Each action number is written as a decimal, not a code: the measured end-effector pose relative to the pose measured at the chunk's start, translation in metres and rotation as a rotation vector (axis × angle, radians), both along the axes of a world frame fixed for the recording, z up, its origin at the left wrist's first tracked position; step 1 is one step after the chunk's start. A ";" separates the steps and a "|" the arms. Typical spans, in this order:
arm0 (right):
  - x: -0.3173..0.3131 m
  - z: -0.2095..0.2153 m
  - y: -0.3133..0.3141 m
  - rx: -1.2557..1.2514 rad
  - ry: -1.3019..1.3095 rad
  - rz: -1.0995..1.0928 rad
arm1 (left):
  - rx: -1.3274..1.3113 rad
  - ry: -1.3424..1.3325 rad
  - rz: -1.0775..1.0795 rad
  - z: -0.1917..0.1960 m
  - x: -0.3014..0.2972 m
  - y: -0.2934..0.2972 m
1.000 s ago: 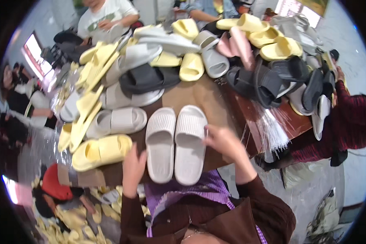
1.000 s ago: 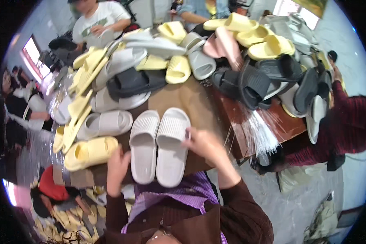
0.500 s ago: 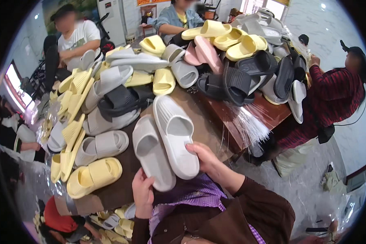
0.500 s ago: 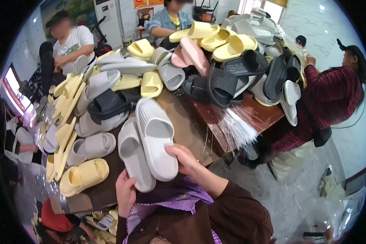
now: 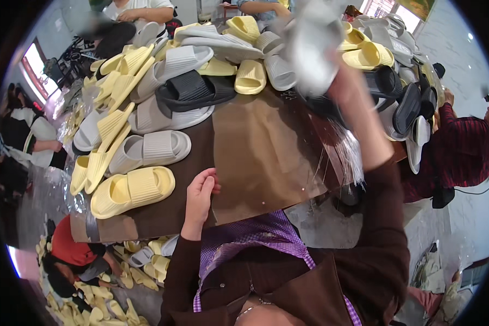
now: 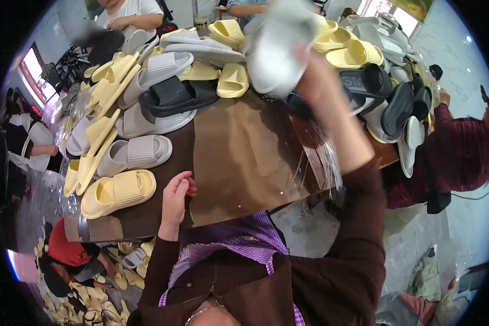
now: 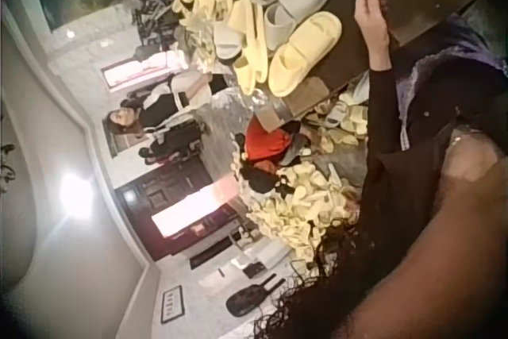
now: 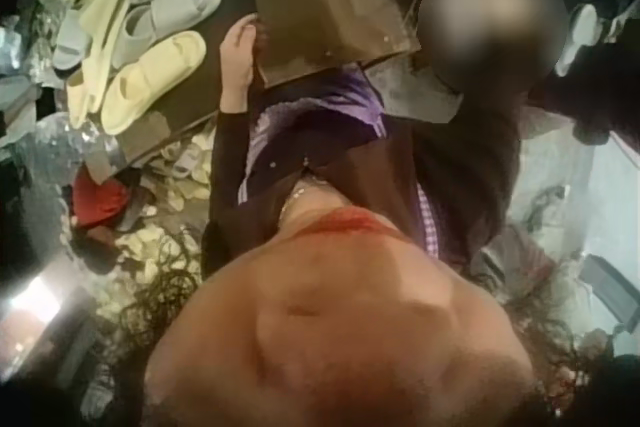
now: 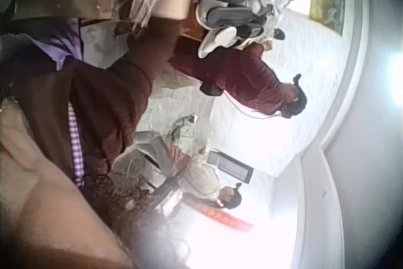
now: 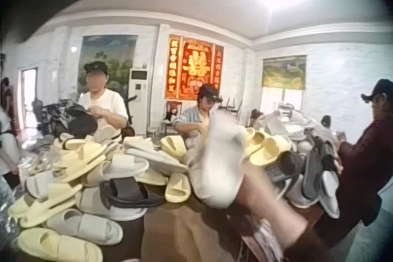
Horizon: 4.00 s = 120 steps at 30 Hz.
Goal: The person pairs slippers by threading plastic fasteners through matching pairs and securing them together by hand, then tosses the fastened slippers onto the table.
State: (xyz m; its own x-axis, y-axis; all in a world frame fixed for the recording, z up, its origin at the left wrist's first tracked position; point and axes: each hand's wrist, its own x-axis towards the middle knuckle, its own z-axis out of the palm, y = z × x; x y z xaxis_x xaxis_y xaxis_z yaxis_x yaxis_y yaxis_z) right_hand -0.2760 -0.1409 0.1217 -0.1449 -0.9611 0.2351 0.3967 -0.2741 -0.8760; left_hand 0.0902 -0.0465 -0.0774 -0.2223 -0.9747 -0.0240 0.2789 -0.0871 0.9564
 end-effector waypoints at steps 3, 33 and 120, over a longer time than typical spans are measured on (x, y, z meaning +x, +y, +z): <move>-0.134 0.112 -0.053 -0.120 0.157 -0.239 | 0.008 -0.067 -0.012 -0.006 0.002 -0.002; 0.057 -0.110 -0.243 -0.353 1.214 -0.625 | 0.028 -0.079 0.048 -0.018 0.001 -0.002; 0.001 -0.131 0.163 -0.181 2.009 -0.480 | -0.485 -0.404 0.284 0.054 -0.025 0.032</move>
